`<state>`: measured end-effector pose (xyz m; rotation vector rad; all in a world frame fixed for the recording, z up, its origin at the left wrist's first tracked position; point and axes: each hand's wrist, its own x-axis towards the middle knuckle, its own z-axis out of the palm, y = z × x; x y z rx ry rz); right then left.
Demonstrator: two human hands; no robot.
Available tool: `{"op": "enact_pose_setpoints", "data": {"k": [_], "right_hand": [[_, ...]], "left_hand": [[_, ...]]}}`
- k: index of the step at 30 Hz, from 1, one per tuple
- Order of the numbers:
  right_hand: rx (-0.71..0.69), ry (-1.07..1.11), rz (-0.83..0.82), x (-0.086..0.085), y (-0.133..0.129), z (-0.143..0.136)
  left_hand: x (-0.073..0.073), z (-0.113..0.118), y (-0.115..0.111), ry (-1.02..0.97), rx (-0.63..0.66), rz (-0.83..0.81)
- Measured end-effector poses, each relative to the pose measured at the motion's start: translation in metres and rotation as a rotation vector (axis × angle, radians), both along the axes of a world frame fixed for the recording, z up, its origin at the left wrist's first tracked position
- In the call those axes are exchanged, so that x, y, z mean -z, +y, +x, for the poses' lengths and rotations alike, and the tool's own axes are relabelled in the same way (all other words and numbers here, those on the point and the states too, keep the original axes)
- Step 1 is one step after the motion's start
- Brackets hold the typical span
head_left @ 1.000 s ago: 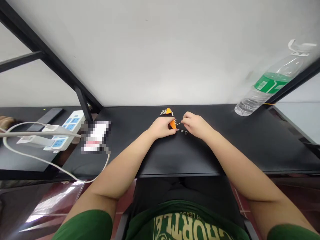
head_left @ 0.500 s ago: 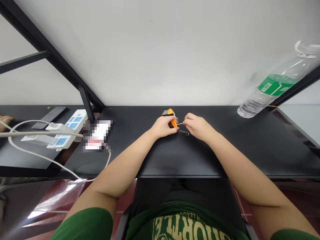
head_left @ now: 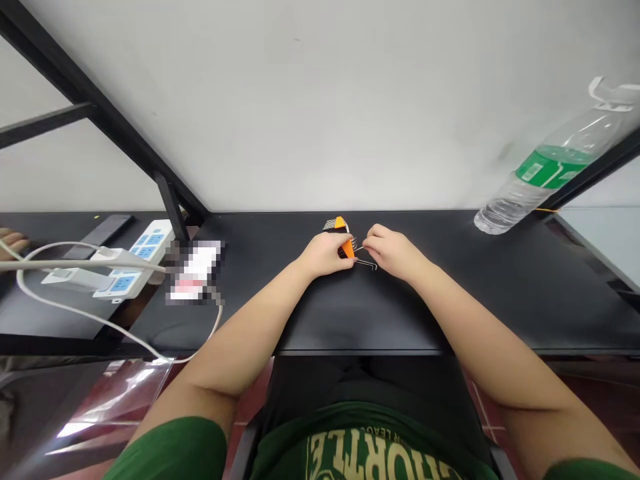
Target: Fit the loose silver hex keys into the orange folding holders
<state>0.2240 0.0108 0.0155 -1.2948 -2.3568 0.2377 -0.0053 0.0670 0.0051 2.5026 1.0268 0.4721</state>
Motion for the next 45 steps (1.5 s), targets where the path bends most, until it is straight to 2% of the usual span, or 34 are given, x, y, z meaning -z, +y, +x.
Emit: {"op": "enact_pose_setpoints", "data": {"k": [7, 11, 15, 20, 26, 29, 36, 42, 45], "right_hand": [[-0.03, 0.163, -0.106, 0.004, -0.002, -0.021], [0.0, 0.32, -0.154, 0.01, 0.004, -0.018], [0.018, 0.35, -0.145, 0.016, 0.012, -0.012], [0.062, 0.246, -0.156, 0.018, 0.014, -0.004], [0.009, 0.036, -0.336, 0.009, 0.01, 0.016], [-0.003, -0.058, -0.375, 0.007, 0.009, 0.02], [0.108, -0.147, -0.365, 0.01, 0.009, 0.015], [0.259, -0.297, -0.328, 0.002, 0.006, 0.013], [0.204, -0.221, -0.256, -0.002, 0.005, 0.011]], "left_hand": [[-0.002, 0.003, -0.005, -0.099, -0.008, -0.054], [-0.002, 0.003, -0.003, -0.137, -0.037, -0.085], [-0.003, 0.003, -0.003, -0.154, -0.026, -0.081], [-0.005, 0.005, -0.005, -0.144, -0.019, -0.095], [-0.001, 0.003, -0.002, -0.12, -0.081, -0.089], [0.002, 0.001, 0.001, -0.116, -0.099, -0.085], [0.003, 0.001, 0.0, -0.115, -0.118, -0.093], [0.004, 0.002, 0.001, -0.11, -0.105, -0.089], [0.004, 0.002, 0.001, -0.116, -0.1, -0.087]]}}
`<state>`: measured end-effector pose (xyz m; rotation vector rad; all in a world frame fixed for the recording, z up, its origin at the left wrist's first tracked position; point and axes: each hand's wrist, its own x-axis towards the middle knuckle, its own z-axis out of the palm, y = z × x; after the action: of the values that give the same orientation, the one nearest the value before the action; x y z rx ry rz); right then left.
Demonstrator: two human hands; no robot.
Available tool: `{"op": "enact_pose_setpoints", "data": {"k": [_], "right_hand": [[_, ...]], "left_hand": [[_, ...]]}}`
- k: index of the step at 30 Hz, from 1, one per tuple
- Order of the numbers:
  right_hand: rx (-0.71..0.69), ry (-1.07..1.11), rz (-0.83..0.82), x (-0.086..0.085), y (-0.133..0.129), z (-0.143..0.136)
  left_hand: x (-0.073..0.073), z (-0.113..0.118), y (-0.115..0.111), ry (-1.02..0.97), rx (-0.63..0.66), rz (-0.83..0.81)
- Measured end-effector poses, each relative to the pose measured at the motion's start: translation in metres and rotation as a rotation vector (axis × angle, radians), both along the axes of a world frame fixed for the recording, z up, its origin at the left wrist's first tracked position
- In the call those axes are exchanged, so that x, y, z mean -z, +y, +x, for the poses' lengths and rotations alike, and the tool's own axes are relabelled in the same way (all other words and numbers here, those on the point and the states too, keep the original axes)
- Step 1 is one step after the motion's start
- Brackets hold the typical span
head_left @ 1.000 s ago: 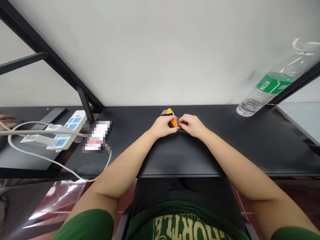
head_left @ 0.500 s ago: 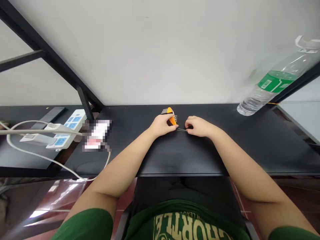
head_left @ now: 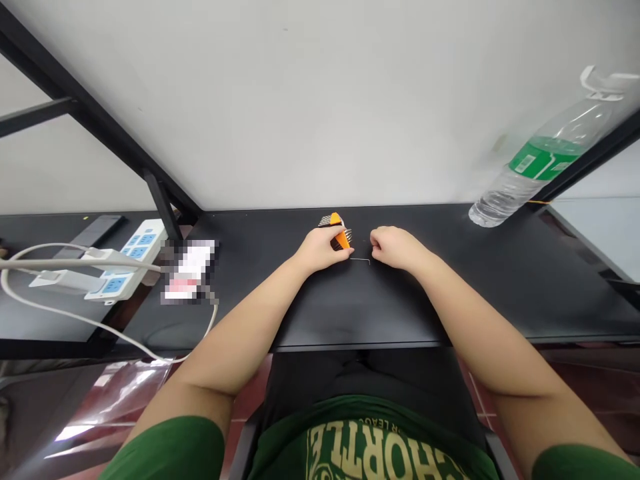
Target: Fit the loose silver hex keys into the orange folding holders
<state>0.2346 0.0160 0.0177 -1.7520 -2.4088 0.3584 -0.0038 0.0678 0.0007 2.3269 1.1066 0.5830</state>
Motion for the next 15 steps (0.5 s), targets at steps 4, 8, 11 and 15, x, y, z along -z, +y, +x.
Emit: {"op": "enact_pose_setpoints", "data": {"k": [4, 8, 11, 15], "right_hand": [[-0.117, 0.2, 0.085, 0.0009, -0.0005, -0.0044], [-0.161, 0.291, 0.135, 0.0058, -0.0002, -0.005], [-0.166, 0.317, 0.143, 0.0066, -0.0011, -0.0034], [-0.191, 0.295, 0.156, 0.0032, -0.0042, -0.0037]], "left_hand": [[-0.0007, -0.0003, -0.0003, 0.0, 0.0, 0.009], [0.0001, -0.0006, 0.0005, -0.004, -0.008, 0.016], [0.0011, -0.0005, 0.0009, 0.002, -0.005, 0.023], [0.0009, 0.0002, 0.0003, -0.009, -0.005, 0.017]]}}
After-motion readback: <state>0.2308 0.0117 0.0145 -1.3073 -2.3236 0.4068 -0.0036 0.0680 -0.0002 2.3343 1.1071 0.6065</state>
